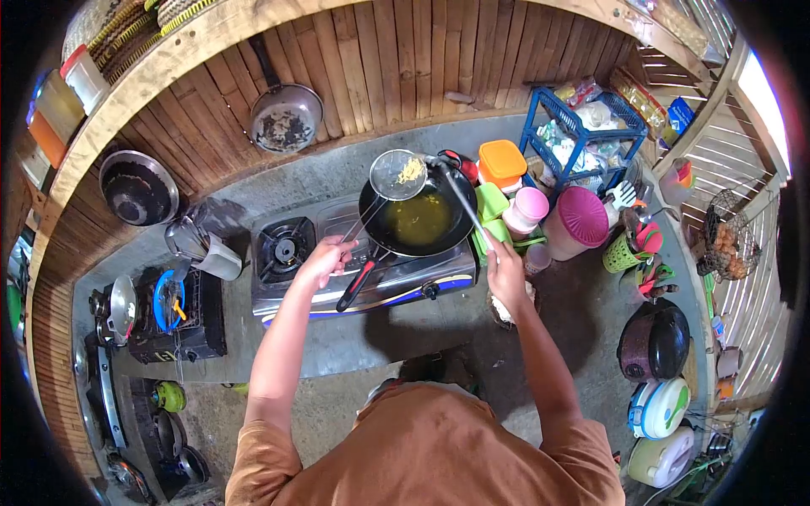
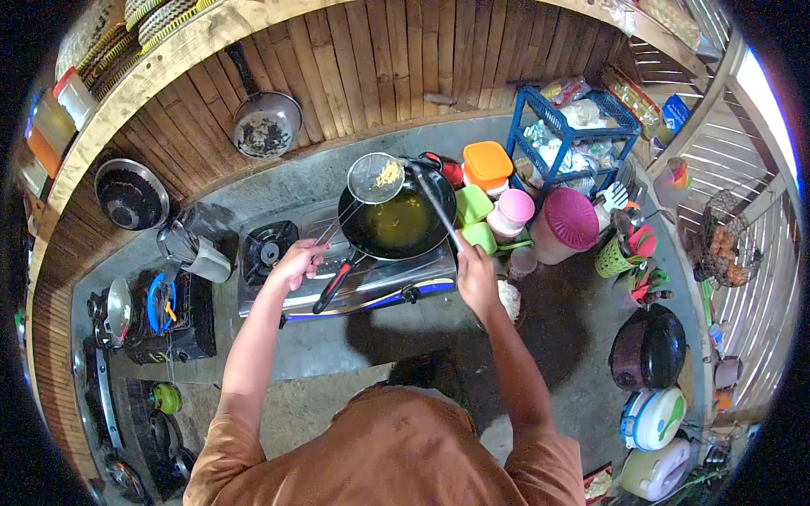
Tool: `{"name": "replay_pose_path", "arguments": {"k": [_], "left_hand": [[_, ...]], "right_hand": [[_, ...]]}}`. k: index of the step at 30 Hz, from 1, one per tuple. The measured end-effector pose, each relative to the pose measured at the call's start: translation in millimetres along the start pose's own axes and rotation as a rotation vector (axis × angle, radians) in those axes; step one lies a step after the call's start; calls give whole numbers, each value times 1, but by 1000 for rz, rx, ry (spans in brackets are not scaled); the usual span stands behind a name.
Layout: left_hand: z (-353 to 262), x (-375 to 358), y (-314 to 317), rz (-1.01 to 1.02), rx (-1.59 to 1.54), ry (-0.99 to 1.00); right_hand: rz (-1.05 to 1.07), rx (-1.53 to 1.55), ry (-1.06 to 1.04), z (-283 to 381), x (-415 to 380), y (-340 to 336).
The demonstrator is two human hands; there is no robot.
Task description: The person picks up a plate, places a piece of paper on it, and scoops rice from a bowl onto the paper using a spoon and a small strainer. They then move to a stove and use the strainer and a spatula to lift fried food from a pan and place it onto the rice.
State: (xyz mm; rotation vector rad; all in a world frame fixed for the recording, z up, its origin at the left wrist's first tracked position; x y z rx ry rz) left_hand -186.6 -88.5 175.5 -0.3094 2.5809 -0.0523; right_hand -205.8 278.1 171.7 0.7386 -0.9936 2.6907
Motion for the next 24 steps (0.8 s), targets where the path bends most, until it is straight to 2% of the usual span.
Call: {"name": "replay_pose_path", "arguments": {"k": [3,7,17,19,24], "left_hand": [[3,0,7,40,21,18],[10,1,18,74,36,1],[24,-6,43,123,-112,-58],[25,-9,47,132,-119,-58],[33,-11,49,147,-140,-49]], "right_hand": [[230,-95,-25,8,-11,10],[178,-78,-27,15,-10,11],[244,-195,-17,5,-18,17],[173,-83,-25,6,-12,10],[14,-76,-46,4,12,3]]}}
Point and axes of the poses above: each hand's wrist, its own x-axis towards the middle knuckle, its own y-axis out of the palm, z = x × y, the point moved 4 cm from there along x, towards the middle knuckle, and after that the axes turned 9 degrees about -z, right-handed, at the moved point
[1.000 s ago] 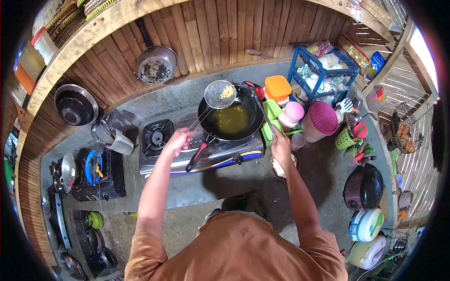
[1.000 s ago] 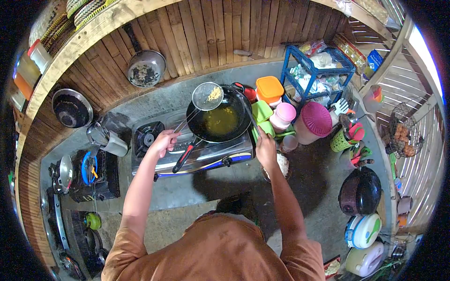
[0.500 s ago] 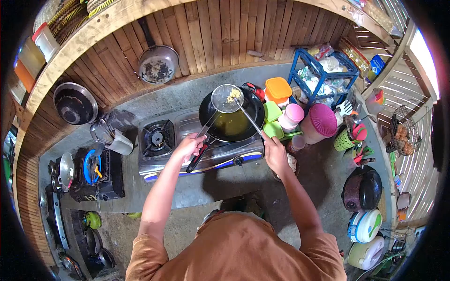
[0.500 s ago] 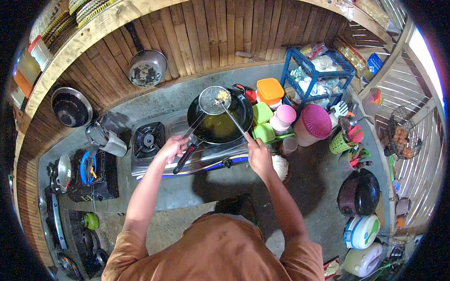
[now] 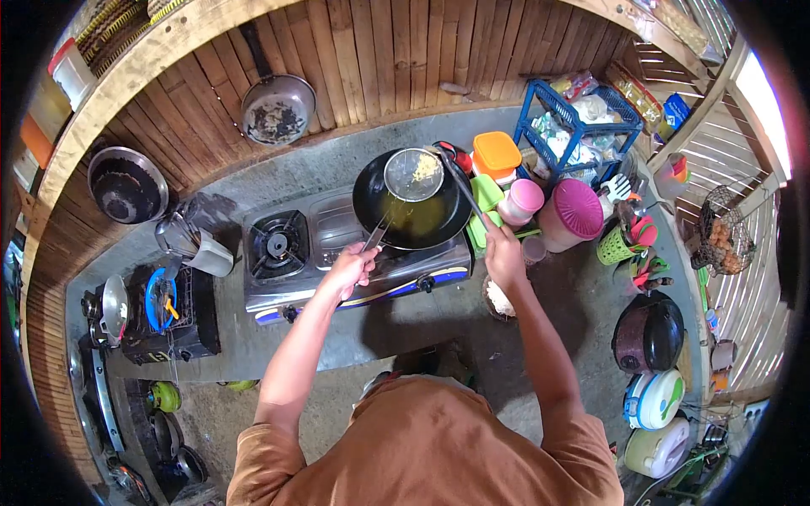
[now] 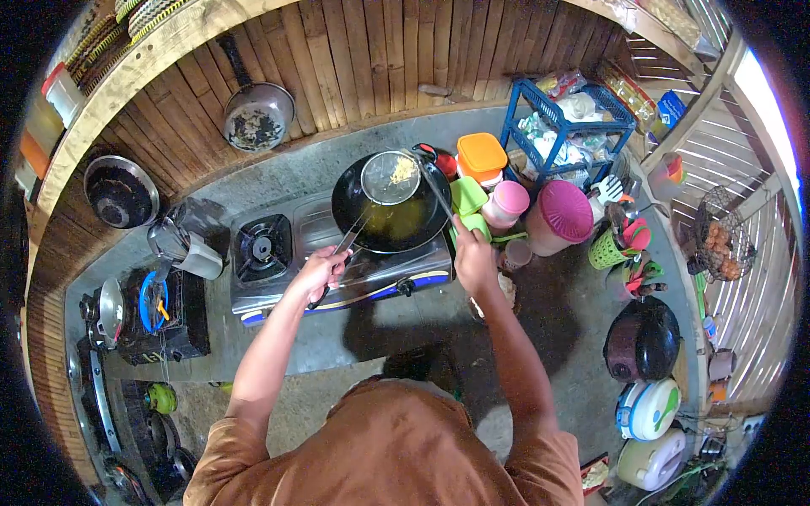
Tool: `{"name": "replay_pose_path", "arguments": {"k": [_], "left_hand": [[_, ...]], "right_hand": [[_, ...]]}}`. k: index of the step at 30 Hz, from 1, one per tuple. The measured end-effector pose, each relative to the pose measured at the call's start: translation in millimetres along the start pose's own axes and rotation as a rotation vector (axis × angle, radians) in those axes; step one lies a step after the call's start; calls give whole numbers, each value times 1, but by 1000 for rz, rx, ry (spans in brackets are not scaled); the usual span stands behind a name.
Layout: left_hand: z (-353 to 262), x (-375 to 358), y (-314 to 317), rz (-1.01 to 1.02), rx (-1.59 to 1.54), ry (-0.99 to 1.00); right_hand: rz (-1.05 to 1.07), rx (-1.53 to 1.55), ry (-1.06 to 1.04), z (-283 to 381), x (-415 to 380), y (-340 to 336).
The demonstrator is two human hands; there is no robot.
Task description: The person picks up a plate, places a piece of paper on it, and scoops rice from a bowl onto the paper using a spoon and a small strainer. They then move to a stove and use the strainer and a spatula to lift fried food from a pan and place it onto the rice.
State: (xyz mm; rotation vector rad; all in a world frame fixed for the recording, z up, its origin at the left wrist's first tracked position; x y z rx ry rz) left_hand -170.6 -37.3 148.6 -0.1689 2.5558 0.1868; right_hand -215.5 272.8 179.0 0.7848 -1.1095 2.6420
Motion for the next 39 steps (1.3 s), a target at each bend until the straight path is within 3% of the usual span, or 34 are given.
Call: {"name": "replay_pose_path", "arguments": {"k": [3,6,8,14,20,24,27,30,31,32,35,39], "left_hand": [[0,-6,4,-11,-13,0],[7,-3,4,9,-52,-14],[12,-2,4,-2,-35,-5],[14,-6,4,3,-24,-34],[2,-10,2,-49,18,0],[-54,-52,4,-48,108,228],[-73,-59,2,-41,93,263],[-48,-37,-1,-44,126,210],[-22,-18,-6,13,27,125],[-6,-11,-5,-80,99,86],[28,10,-12,-30,109,22],[-42,-36,0,-91,172,196]], "right_hand": [[82,-167,62,2,6,1],[156,-93,45,-5,-7,11],[146,3,1,-5,-12,14],[73,-93,25,7,-5,7],[171,-109,39,-1,-15,16],[-88,-133,-91,35,7,-19],[-104,-108,-53,52,20,-34],[-87,-156,-87,41,13,-17],[35,-194,-30,25,1,2],[156,-231,28,10,-11,20],[251,-223,61,-6,-25,38],[67,-138,80,26,1,3]]}}
Point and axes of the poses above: each hand's wrist, its own x-axis towards the middle knuckle, its own y-axis out of the palm, z = x × y, the point moved 4 cm from there along x, towards the middle knuckle, and after that the axes turned 9 degrees about -z, right-handed, at the moved point
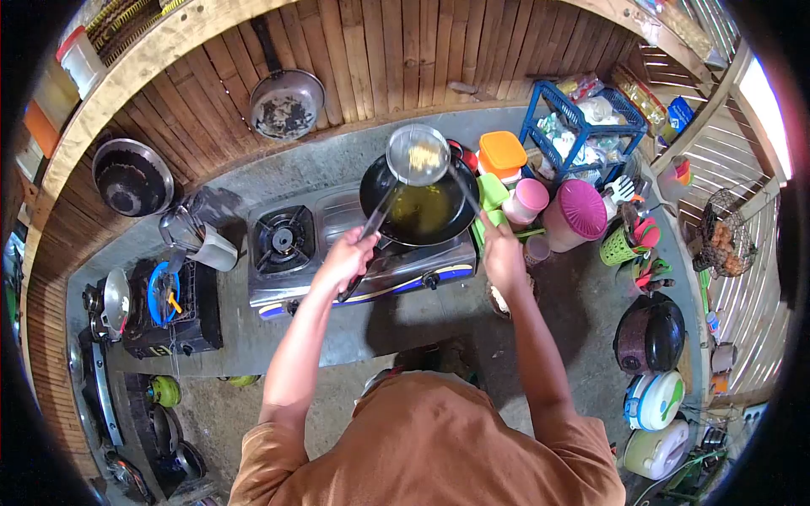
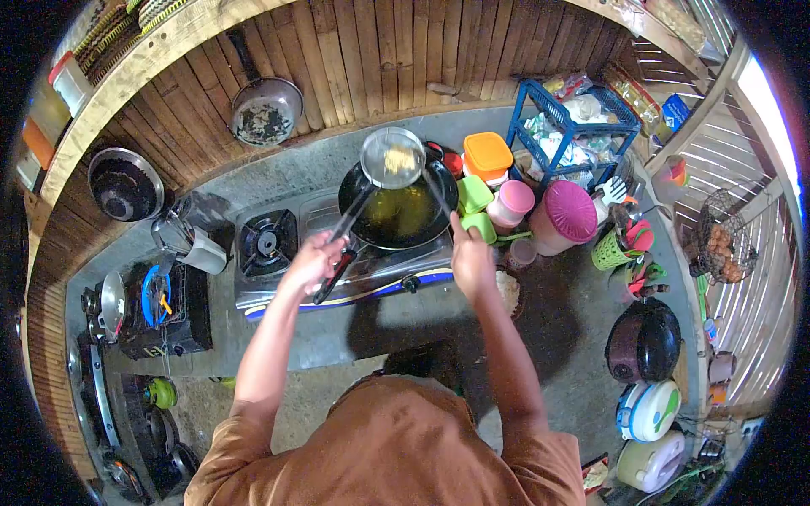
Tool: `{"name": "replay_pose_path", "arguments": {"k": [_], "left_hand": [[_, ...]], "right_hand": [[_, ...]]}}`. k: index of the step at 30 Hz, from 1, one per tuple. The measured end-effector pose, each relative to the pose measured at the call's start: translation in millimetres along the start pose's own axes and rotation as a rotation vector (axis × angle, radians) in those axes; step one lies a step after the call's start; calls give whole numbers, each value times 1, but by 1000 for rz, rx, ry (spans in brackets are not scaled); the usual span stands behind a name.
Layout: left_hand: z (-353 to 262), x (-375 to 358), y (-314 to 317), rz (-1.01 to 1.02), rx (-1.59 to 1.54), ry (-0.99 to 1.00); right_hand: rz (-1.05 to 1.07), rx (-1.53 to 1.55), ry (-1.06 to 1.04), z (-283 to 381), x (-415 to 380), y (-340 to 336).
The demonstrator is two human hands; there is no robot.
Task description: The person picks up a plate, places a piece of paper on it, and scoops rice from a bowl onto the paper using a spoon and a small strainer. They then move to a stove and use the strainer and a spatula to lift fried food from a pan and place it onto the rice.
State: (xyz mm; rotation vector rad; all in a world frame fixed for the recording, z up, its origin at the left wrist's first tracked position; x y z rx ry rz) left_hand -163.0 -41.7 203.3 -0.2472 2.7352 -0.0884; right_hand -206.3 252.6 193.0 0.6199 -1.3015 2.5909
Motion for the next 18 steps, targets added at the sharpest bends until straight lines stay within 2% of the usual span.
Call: {"name": "replay_pose_path", "arguments": {"k": [3,5,7,10,11,14,16,17,18], "left_hand": [[-33,-13,-8,35,-92,111],[-35,-19,-9,35,-114,101],[-18,-21,-6,54,-109,52],[65,18,0,73,-148,-106],[83,22,3,67,-145,-155],[88,13,10,37,-155,-201],[79,6,10,24,-128,-181],[73,3,10,18,-102,-155],[68,1,10,19,-101,-155]], "right_hand": [[-177,18,-136,32,16,-45],[-148,10,-95,36,15,-52],[-123,-1,-57,30,10,-48],[123,-89,-37,-7,-19,10],[131,-80,-55,-22,-29,28],[128,-23,-53,-34,-36,41],[43,108,-27,-19,-29,19],[41,60,22,-10,-26,4],[-8,81,-33,-5,-24,-9]]}}
Point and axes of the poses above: each hand's wrist, its own x-axis towards the middle knuckle, its own y-axis out of the palm, z = x × y, the point moved 4 cm from there along x, towards the middle knuckle, and after that the axes turned 9 degrees about -z, right-handed, at the moved point
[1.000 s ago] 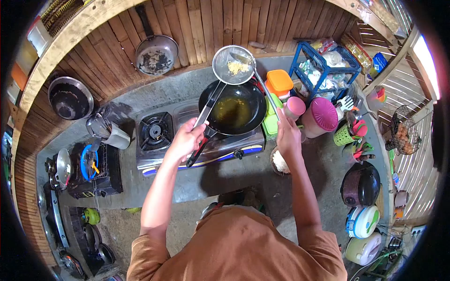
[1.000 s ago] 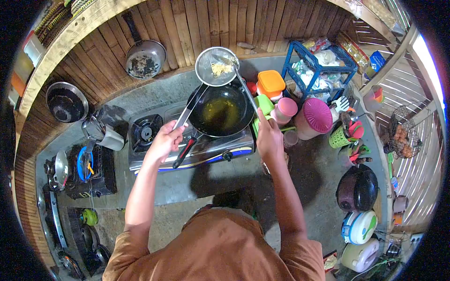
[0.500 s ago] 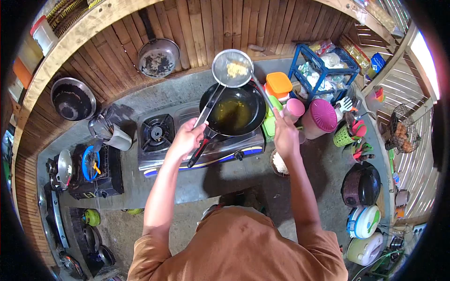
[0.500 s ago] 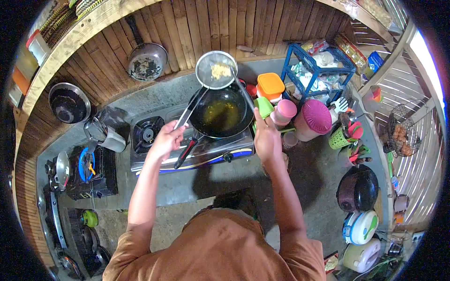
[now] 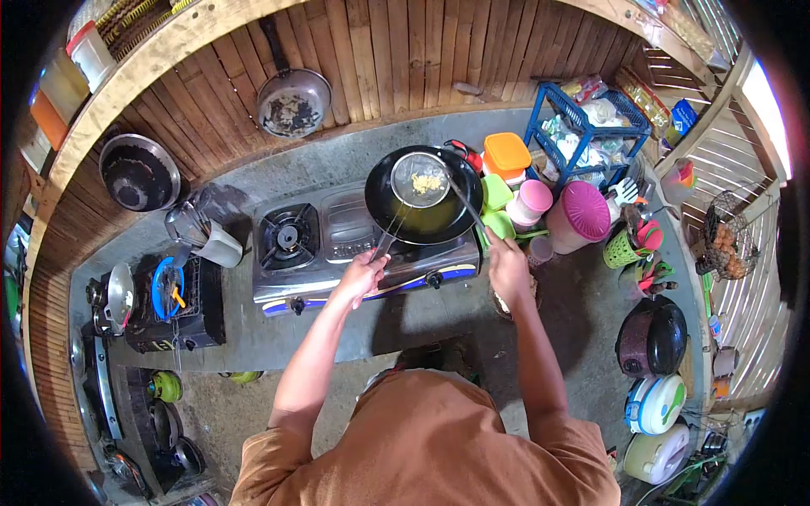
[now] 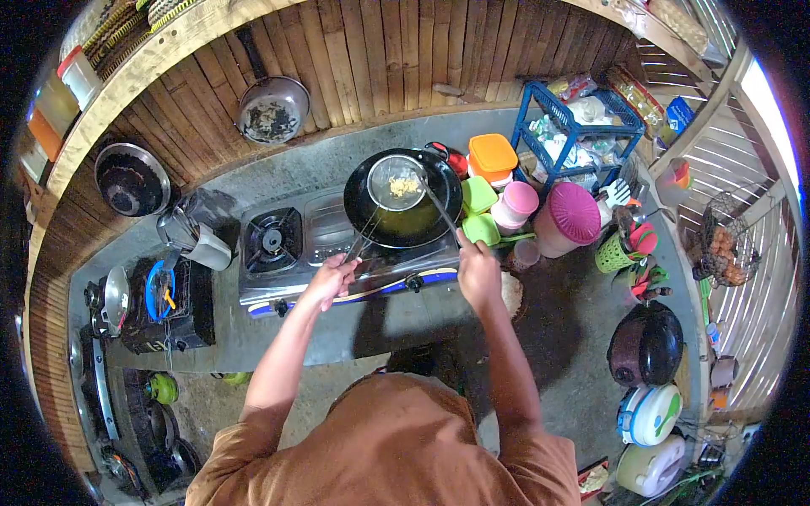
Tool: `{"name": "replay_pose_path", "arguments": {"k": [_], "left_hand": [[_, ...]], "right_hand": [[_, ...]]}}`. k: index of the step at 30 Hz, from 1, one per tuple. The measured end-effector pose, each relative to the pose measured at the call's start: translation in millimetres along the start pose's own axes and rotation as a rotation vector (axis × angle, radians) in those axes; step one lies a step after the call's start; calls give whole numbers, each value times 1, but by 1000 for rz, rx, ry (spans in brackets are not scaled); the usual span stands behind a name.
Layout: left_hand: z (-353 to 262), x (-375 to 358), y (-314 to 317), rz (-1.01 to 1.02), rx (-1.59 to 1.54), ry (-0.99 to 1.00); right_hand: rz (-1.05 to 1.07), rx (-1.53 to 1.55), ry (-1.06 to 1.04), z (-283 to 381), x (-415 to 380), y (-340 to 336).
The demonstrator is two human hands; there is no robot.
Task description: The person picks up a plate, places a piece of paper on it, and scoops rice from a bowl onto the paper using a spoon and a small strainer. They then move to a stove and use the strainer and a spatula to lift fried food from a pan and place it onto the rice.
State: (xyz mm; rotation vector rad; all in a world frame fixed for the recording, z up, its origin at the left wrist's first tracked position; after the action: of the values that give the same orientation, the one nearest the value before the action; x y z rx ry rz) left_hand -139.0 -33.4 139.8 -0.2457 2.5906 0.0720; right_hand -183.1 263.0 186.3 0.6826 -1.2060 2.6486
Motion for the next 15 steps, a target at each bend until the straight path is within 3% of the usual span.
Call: {"name": "replay_pose_path", "arguments": {"k": [2,7,15], "left_hand": [[-6,-4,0,8,14,-15],[3,-6,0,21,-13,-32],[-3,-6,11,41,-62,-58]], "right_hand": [[-47,20,-59,8,3,-23],[156,-150,-63,13,-22,-32],[48,-38,-23,6,-9,-1]]}}
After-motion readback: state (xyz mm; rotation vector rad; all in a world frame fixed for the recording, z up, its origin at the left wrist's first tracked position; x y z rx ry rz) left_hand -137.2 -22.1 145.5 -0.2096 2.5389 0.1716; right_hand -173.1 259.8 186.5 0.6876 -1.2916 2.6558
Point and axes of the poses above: each hand's wrist, its own x-axis towards the middle knuckle, its own y-axis out of the palm, z = x × y, the point moved 4 cm from there along x, towards the middle knuckle, and after that the axes turned 9 degrees about -z, right-handed, at the moved point
